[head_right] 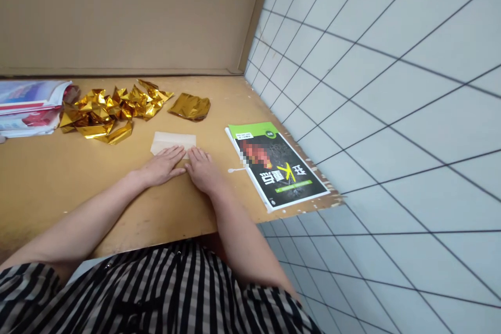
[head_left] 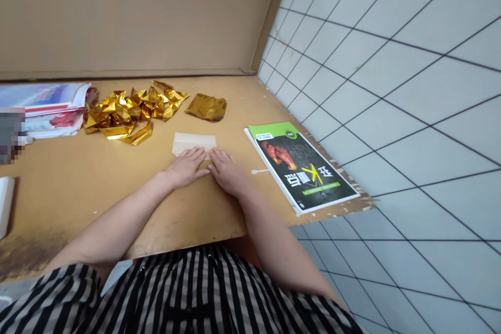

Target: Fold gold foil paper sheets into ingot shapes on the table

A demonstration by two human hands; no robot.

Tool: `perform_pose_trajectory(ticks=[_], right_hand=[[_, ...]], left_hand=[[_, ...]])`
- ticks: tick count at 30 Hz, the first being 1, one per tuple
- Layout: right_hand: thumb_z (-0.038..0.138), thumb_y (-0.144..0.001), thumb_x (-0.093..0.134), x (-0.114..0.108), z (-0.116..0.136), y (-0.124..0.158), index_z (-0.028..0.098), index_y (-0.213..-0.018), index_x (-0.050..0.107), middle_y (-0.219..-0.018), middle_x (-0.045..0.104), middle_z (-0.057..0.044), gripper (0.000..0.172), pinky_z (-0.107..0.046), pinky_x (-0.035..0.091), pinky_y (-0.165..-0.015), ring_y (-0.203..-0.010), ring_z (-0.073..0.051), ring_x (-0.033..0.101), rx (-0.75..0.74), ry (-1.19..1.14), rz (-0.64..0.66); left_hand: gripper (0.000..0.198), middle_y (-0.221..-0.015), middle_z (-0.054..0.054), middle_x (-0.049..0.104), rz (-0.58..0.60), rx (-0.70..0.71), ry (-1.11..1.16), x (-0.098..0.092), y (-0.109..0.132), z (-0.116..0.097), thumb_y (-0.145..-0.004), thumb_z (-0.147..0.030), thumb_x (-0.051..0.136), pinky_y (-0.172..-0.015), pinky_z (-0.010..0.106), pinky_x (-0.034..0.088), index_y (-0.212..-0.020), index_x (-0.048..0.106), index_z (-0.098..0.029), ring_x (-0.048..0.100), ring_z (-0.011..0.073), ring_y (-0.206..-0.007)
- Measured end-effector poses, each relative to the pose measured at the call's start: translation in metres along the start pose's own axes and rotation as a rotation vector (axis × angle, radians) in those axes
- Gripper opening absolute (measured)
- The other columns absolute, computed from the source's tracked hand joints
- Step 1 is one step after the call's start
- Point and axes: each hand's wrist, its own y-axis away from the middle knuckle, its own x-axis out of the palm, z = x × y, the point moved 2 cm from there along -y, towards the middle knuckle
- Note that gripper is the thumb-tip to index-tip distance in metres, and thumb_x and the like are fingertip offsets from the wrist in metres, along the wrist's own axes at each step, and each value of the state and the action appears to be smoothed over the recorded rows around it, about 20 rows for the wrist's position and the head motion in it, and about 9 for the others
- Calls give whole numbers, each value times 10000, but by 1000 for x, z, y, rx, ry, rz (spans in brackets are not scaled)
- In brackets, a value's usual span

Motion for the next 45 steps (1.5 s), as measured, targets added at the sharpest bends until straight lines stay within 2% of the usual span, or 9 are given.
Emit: perform_pose_trajectory(ticks=[8,12,16,21,24,28,37,41,45], right_hand=[[343,-990,281,-3,-2,1,113,-1479,380,-1555,362,-162,549,-447,287,-1165,-1453,-232,309,15,10,27],[356,-993,284,-4,5,0,122,-1460,403,-1541,384,-173,536,-503,263,-1165,-1448,-253,318,22,53,2],[410,-996,286,-9,31,-10,60,-1457,386,-1545,351,-220,588,-558,187,-1179,-1473,-289,248,-3,93,-7],[436,-992,305,-10,71,-31,53,-1488,332,-1528,389,-204,628,-485,224,-1189,-1453,-269,304,-167,37,55],[432,-985,335,-6,79,-36,26,-1486,328,-1526,385,-215,645,-425,299,-1165,-1434,-260,345,-187,18,61],[435,-983,338,-2,66,-30,12,-1473,353,-1516,393,-226,648,-419,281,-1178,-1446,-260,320,-121,16,74],[403,-988,250,-4,10,-3,21,-1480,342,-1545,340,-212,630,-483,280,-1174,-1454,-269,301,19,33,44],[423,-990,258,-1,6,-1,78,-1481,366,-1544,363,-187,610,-483,289,-1163,-1448,-266,316,8,38,10],[412,-992,272,-3,10,-1,77,-1466,394,-1539,374,-195,592,-479,292,-1158,-1442,-274,328,-4,56,0]], left_hand=[[665,-1571,134,314,-115,-86,-14,1,36,50,-977,-554,293,-1189,414,261,-1482,358,-125,273,240,-1465],[665,-1565,138,326,-119,-115,-16,-2,39,50,-972,-549,313,-1185,423,271,-1473,374,-116,282,247,-1462],[638,-1559,134,341,-126,-111,-15,-2,37,46,-970,-530,329,-1181,425,283,-1462,395,-129,300,246,-1455],[585,-1547,143,366,-131,-101,-17,1,37,50,-953,-384,391,-1185,431,280,-1473,371,-116,315,243,-1448],[583,-1540,148,379,-131,-99,-22,2,37,52,-937,-338,414,-1181,439,290,-1475,366,-120,331,244,-1441],[581,-1540,131,387,-143,-95,-41,0,37,50,-954,-427,406,-1173,431,306,-1461,397,-145,327,250,-1443],[595,-1525,133,409,-144,-128,-48,-4,37,45,-976,-500,349,-1175,427,300,-1433,443,-130,351,261,-1431],[601,-1508,145,433,-161,-137,-60,-7,33,40,-973,-513,346,-1172,462,295,-1427,450,-132,362,284,-1423],[630,-1557,149,347,-130,-65,-47,-7,18,20,-980,-512,316,-1195,457,239,-1461,391,-112,253,276,-1472]])
